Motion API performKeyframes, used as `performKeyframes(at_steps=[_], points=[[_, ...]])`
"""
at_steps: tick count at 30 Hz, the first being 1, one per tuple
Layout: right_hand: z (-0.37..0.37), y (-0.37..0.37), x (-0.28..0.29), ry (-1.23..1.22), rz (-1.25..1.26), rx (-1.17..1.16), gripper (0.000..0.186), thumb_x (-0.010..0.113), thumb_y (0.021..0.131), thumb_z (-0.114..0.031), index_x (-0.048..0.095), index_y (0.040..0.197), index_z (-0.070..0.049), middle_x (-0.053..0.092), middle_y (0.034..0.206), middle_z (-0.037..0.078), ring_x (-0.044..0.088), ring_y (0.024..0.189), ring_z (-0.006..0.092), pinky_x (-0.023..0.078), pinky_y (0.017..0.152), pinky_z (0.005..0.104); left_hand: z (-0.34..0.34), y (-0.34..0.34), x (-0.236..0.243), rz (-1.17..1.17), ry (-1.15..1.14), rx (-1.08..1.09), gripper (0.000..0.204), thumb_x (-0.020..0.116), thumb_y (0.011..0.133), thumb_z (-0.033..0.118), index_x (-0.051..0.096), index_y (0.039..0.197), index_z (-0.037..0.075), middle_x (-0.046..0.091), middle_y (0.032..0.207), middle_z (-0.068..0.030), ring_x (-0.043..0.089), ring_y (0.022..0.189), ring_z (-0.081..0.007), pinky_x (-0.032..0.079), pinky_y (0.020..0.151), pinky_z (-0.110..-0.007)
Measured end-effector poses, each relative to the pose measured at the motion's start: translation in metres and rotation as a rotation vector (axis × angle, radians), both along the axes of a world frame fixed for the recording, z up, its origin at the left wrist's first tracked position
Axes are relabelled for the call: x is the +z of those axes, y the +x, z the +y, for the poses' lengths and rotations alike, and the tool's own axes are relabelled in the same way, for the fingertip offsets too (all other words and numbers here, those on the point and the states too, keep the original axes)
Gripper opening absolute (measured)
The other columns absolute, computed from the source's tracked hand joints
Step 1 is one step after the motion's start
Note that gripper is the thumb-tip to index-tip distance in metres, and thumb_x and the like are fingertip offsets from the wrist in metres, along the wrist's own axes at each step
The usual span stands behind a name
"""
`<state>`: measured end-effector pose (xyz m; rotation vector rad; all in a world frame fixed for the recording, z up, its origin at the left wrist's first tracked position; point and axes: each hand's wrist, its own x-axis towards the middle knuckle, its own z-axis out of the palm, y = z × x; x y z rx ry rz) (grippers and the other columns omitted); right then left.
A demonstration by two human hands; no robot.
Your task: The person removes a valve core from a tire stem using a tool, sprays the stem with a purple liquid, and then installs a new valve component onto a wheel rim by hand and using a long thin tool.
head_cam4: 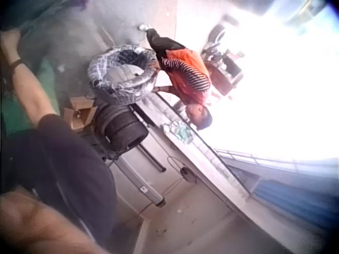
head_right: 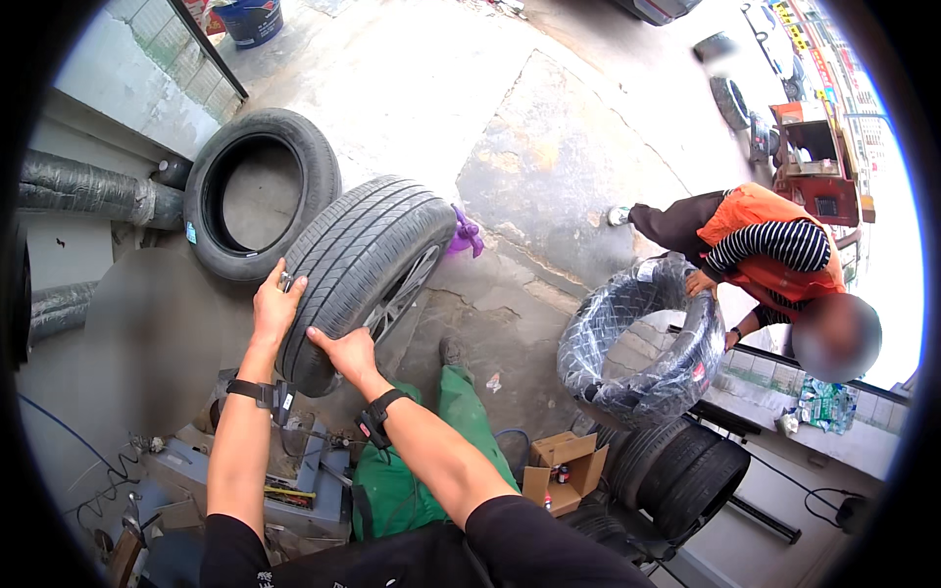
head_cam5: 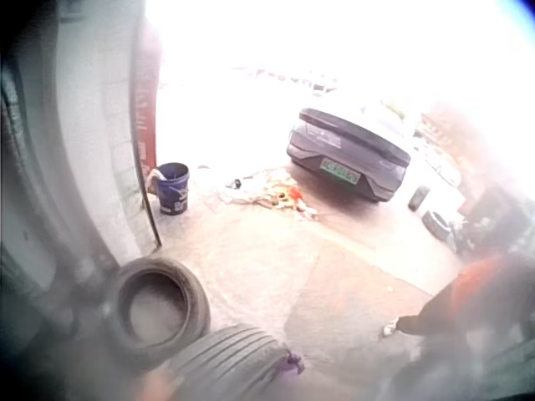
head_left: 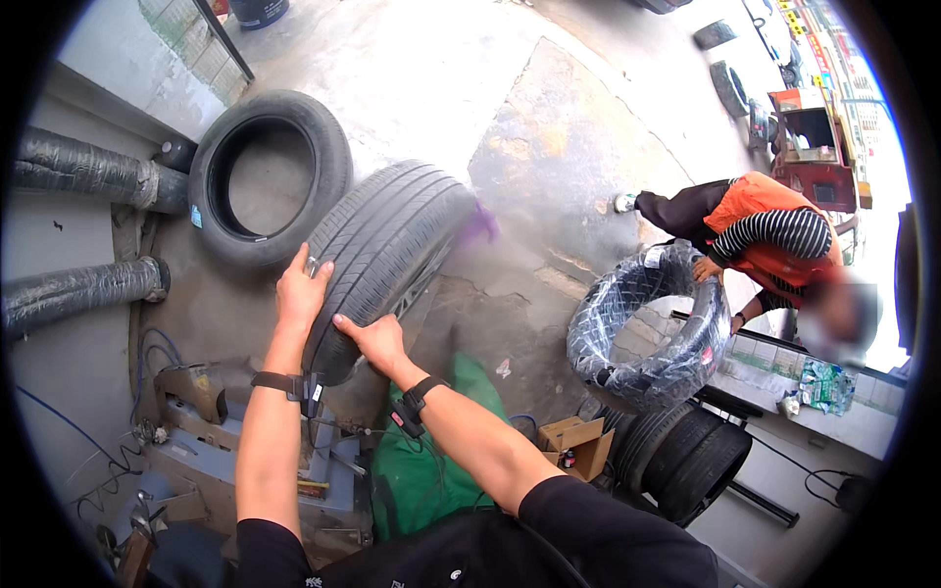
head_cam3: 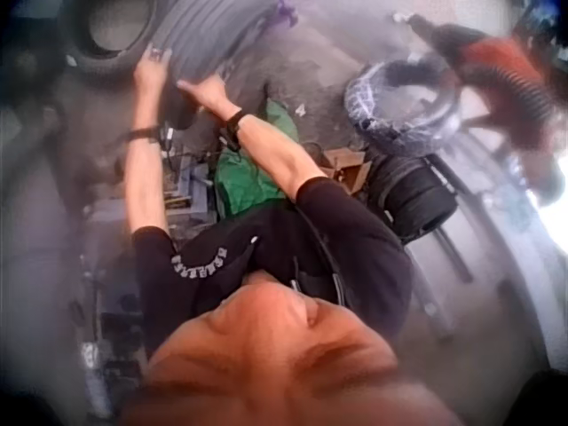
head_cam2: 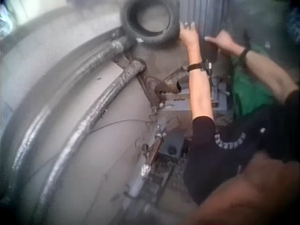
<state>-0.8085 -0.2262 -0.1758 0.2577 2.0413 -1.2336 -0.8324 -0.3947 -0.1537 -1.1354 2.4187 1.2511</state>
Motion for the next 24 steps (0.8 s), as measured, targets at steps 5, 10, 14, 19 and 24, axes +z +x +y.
performKeyframes(at_steps=[5,10,14,19,24], points=[[-0.018,-0.037,0.011,0.052,-0.099,0.21,0.067,0.077,0.081,-0.048,0.066,0.104,0.015,0.072,0.098,0.025,0.072,0.093,0.0297,0.055,0.084,0.0375,-0.004,0.003,-0.005,0.003,-0.052,-0.011,0.075,0.074,0.084,0.038,0.045,0.148,0.011,0.064,0.123,-0.026,0.062,0.116,-0.0384,0.048,0.097,-0.043],[0.104,-0.043,-0.004,0.109,0.092,0.142,0.056,0.064,0.093,-0.038,0.057,0.125,0.007,0.07,0.112,0.024,0.069,0.104,0.03,0.053,0.091,0.0367,-0.038,-0.016,-0.034,-0.023,-0.15,-0.011,0.061,0.064,0.093,0.039,0.048,0.146,0.013,0.064,0.124,-0.0246,0.062,0.116,-0.0388,0.048,0.098,-0.044],[0.247,-0.018,0.001,0.202,-0.012,-0.141,0.04,0.061,0.099,-0.025,0.058,0.122,0.008,0.068,0.1,0.012,0.066,0.078,0.0153,0.053,0.064,0.0271,-0.061,-0.013,-0.032,-0.015,-0.163,0.036,0.056,0.063,0.094,0.038,0.052,0.142,0.011,0.065,0.123,-0.0214,0.063,0.116,-0.0354,0.048,0.098,-0.04],[0.348,0.028,0.054,0.297,-0.072,-0.435,0.035,0.06,0.098,-0.025,0.062,0.114,0.007,0.069,0.092,0.01,0.068,0.074,0.0151,0.052,0.057,0.0251,-0.053,0.037,-0.017,-0.177,-0.088,-0.041,0.044,0.061,0.093,0.042,0.067,0.123,0.009,0.068,0.116,-0.0194,0.062,0.114,-0.0371,0.049,0.096,-0.043],[0.38,0.049,0.089,0.327,-0.09,-0.435,0.032,0.057,0.099,-0.025,0.063,0.112,0.005,0.071,0.093,0.01,0.069,0.074,0.0153,0.054,0.06,0.0255,-0.001,0.091,0.009,-0.173,-0.018,-0.137,0.048,0.051,0.095,0.043,0.065,0.12,0.005,0.066,0.116,-0.0247,0.062,0.114,-0.0394,0.049,0.094,-0.042]])
